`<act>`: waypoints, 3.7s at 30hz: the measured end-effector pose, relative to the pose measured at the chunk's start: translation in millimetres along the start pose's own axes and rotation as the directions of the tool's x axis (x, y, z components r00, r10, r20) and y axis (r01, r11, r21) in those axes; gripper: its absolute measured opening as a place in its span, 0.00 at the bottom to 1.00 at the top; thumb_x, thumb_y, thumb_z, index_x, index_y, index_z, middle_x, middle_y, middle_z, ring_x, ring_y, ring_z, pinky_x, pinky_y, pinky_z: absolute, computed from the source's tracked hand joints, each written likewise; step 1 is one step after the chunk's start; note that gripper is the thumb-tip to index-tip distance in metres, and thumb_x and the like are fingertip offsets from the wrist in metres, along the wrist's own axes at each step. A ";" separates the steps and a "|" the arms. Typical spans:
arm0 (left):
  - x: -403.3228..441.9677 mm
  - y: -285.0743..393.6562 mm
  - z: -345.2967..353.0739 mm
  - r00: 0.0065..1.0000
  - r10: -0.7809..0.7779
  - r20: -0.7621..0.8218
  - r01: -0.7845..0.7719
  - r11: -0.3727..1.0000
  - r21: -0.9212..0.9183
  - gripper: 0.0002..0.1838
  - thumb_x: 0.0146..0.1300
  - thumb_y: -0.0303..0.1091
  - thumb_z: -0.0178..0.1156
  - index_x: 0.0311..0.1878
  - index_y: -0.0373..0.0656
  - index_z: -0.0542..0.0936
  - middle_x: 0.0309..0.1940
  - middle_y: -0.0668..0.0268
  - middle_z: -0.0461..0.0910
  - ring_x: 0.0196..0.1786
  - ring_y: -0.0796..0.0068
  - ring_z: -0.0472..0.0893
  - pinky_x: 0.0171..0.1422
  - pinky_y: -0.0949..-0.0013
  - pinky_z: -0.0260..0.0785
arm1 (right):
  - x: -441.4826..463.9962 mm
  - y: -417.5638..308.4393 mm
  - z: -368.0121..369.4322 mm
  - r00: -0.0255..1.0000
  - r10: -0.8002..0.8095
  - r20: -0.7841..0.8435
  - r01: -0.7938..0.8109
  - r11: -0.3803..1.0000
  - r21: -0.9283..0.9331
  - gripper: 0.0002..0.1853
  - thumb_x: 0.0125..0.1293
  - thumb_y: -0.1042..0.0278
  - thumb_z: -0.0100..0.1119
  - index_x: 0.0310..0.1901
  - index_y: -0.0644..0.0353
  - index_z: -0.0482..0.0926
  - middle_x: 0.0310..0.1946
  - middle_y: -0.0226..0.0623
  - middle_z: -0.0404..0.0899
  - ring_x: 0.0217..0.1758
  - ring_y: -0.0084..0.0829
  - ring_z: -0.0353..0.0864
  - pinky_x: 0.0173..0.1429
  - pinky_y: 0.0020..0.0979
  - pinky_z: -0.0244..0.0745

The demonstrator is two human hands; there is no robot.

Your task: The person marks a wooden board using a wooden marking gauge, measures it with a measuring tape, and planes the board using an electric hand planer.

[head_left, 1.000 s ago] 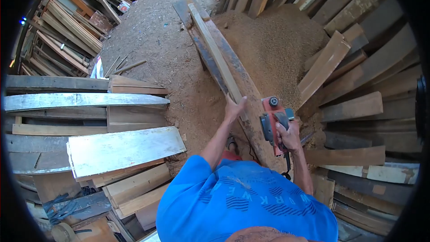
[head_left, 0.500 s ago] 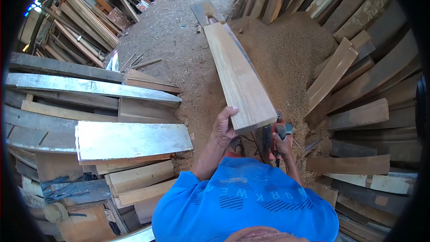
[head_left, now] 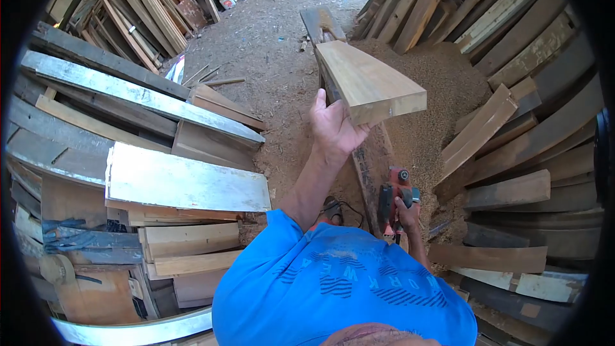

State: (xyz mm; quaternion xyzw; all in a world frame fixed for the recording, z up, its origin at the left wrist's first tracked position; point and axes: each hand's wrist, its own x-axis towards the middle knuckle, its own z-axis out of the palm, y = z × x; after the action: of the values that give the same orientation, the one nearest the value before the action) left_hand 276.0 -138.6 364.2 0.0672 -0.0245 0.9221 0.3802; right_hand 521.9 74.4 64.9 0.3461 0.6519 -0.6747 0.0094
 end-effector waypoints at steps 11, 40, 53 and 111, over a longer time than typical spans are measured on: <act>6.7 2.0 5.4 1.000 0.010 -0.007 -0.010 1.000 0.024 0.51 0.73 0.74 0.27 0.79 0.35 0.53 0.75 0.43 0.64 0.75 0.41 0.69 0.73 0.35 0.68 | 0.2 6.1 -4.3 1.000 0.014 0.011 -0.015 1.000 0.017 0.13 0.71 0.61 0.67 0.36 0.58 0.75 0.17 0.28 0.73 0.13 0.22 0.72 0.17 0.28 0.67; -81.2 -72.4 -329.4 0.766 0.570 -0.298 0.387 -0.038 0.921 0.47 0.49 0.32 0.66 0.75 0.42 0.59 0.56 0.49 0.79 0.58 0.53 0.82 0.63 0.55 0.74 | -13.6 -13.5 -5.0 0.995 0.091 0.033 -0.090 0.996 -0.026 0.15 0.71 0.55 0.67 0.38 0.61 0.82 0.17 0.26 0.75 0.16 0.20 0.74 0.21 0.27 0.68; -18.8 -24.9 -302.8 0.866 0.344 -0.363 0.333 0.145 0.932 0.56 0.51 0.34 0.72 0.80 0.39 0.49 0.72 0.48 0.66 0.71 0.56 0.74 0.68 0.60 0.72 | -15.3 -26.4 -2.1 1.000 -0.007 0.000 0.007 1.000 -0.012 0.13 0.73 0.54 0.62 0.42 0.56 0.79 0.20 0.23 0.74 0.17 0.19 0.73 0.22 0.27 0.68; -88.3 -66.7 -355.4 0.906 0.328 -0.267 0.238 0.126 0.963 0.32 0.59 0.45 0.69 0.63 0.39 0.73 0.53 0.53 0.80 0.60 0.50 0.78 0.72 0.51 0.64 | 29.2 -178.1 130.7 0.911 -0.344 0.229 0.375 0.920 -0.110 0.19 0.79 0.49 0.51 0.43 0.59 0.76 0.22 0.23 0.70 0.22 0.18 0.69 0.27 0.28 0.66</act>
State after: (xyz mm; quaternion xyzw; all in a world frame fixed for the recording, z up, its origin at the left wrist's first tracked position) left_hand 347.6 -118.7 -0.6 0.1011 0.6706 0.7056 0.2056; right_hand 357.6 -1.9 194.7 0.1467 0.7494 -0.6453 -0.0217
